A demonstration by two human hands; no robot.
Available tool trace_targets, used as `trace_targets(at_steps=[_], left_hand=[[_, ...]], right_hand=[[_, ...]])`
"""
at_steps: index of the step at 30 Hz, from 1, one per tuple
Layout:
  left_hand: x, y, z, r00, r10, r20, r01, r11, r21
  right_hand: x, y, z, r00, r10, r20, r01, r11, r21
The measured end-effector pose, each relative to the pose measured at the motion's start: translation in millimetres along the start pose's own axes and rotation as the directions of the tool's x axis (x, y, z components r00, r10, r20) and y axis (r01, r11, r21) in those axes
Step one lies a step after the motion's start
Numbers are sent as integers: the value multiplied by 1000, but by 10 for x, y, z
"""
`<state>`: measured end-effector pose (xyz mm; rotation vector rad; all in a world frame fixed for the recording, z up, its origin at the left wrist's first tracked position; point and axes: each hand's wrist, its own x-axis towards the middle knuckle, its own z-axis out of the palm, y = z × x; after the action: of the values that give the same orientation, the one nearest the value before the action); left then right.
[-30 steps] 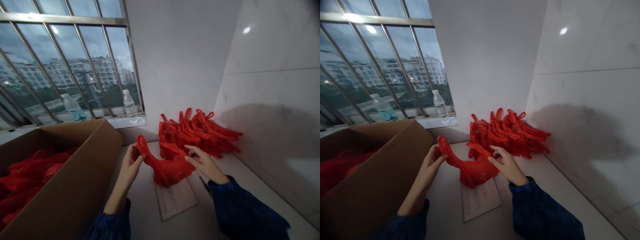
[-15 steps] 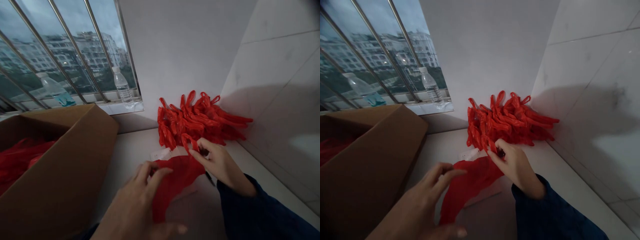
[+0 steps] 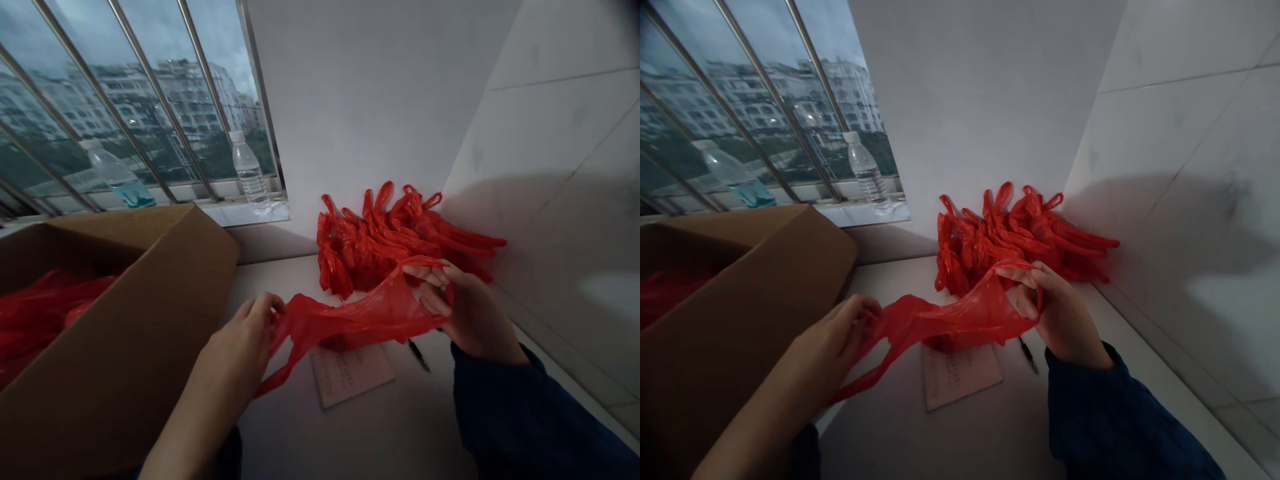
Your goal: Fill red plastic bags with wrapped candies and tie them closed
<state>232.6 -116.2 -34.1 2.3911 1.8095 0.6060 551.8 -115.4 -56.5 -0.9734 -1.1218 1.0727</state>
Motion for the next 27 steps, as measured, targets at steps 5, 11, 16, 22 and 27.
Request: trace_targets(at_steps=[5, 11, 16, 22, 27], left_hand=[[98, 81, -38, 998, 6, -68, -22, 969, -245], [-111, 119, -108, 992, 102, 69, -99, 994, -49], [-219, 251, -110, 971, 220, 93, -210, 972, -108], [-182, 409, -97, 935, 340, 98, -309, 920, -242], [-197, 379, -150, 949, 307, 73, -286, 933, -219]], right_hand=[[-29, 26, 30, 999, -30, -40, 30, 1000, -6], [-181, -52, -54, 957, -283, -68, 182, 763, -620], [-586, -384, 197, 748, -657, -90, 229, 383, -895], [-665, -9, 610, 834, -231, 502, 543, 509, -668], [-576, 771, 284, 927, -165, 338, 376, 415, -828]])
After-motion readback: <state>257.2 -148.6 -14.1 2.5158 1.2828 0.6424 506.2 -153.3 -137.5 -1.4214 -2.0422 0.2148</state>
